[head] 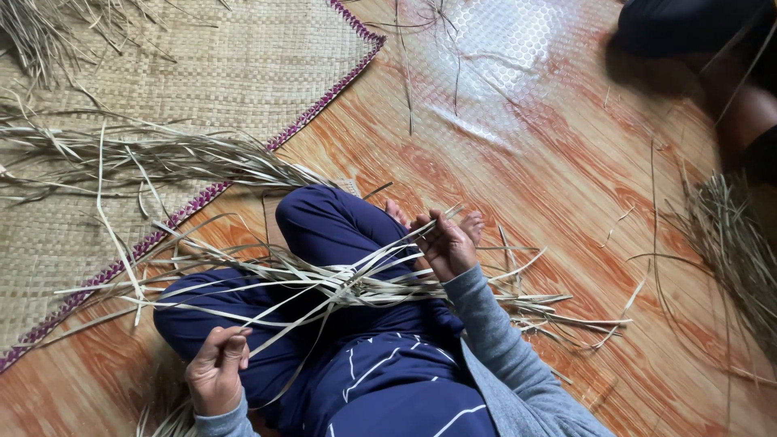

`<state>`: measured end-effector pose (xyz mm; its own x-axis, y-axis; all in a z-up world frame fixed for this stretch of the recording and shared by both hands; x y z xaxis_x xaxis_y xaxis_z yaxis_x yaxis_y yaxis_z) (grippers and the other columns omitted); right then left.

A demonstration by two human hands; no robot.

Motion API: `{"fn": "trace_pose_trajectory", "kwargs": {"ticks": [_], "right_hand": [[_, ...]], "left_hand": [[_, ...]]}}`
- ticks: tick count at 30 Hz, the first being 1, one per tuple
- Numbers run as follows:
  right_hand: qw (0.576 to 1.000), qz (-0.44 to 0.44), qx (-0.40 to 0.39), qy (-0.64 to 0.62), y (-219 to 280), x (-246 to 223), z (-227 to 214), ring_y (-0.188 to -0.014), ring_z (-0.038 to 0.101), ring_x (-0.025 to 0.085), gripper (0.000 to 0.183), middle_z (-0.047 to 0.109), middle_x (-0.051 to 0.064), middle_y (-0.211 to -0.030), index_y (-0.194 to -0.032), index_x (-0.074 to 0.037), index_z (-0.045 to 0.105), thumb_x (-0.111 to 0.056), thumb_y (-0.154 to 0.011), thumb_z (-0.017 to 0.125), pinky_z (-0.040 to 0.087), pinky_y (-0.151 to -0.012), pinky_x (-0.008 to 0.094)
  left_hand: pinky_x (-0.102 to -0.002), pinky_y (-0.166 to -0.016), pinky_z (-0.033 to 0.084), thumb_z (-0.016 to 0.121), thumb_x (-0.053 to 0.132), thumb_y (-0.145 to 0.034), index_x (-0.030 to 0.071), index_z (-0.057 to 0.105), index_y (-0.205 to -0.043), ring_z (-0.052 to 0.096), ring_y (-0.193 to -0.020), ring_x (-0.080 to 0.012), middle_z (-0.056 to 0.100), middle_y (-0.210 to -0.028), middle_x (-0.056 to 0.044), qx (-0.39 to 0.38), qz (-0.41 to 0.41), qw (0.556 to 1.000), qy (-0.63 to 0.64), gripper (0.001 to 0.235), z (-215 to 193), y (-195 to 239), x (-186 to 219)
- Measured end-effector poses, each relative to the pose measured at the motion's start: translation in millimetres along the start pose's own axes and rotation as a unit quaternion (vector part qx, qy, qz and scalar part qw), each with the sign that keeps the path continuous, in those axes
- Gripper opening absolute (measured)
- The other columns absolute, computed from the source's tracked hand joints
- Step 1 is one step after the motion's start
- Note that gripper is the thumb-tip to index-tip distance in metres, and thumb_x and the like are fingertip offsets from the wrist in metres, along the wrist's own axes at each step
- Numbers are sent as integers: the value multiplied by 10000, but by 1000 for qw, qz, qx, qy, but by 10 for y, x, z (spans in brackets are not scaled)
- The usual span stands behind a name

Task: Weaving long strands of dried straw into a braid while sitting on the floor

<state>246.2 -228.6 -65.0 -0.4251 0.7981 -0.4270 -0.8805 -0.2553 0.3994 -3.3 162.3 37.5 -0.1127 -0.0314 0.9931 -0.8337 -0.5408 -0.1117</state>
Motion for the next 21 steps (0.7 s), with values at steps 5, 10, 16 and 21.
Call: {"fn": "trace_pose_trajectory", "kwargs": {"ticks": [5, 10, 16, 21], "right_hand": [[998, -46, 22, -39, -125, -234, -115, -1112, 713, 343, 187, 754, 175, -1119, -1078, -69, 730, -193, -1020, 602, 553, -1036, 514], [996, -83, 9, -17, -100, -482, -12, -1082, 710, 368, 193, 745, 195, -1098, -1130, -54, 709, -175, -1007, 621, 543, -1045, 536], [725, -434, 28, 534, 342, -819, 628, -1192, 596, 282, 690, 527, 163, -1393, -1503, -37, 391, -289, -955, 726, 530, -1020, 430], [527, -554, -170, 621, 1623, -64, 2124, -960, 715, 403, 82, 754, 181, -1048, -990, -63, 770, -40, -912, 785, 539, -960, 529]], "left_hand": [[-305, -935, 451, 616, 400, -1002, 96, 666, -871, 594, -976, -179, 620, -995, -97, -79, 0, 995, -61, 335, 66, -73, 150], [-263, -802, 539, 691, 235, -957, 33, 698, -943, 667, -807, -174, 662, -912, -95, -88, -96, 990, 47, 202, 152, -27, -23], [-389, -643, 642, 759, -24, -846, -52, 691, -1022, 729, -693, -278, 731, -882, -201, 122, -186, 948, 226, 191, 451, 97, -639], [-434, -577, 656, 793, -86, -802, -99, 723, -954, 722, -634, -277, 711, -741, -223, 142, -190, 938, 252, 167, 1254, 181, -361]]}}
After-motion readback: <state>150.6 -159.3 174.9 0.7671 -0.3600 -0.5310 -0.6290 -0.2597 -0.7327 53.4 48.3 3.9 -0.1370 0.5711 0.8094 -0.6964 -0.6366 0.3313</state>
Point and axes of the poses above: each hand's wrist, its own y-axis away from the middle knuckle, its own z-axis out of the palm, x = y × z, the point moved 7 cm from there along -y, towards the middle knuckle
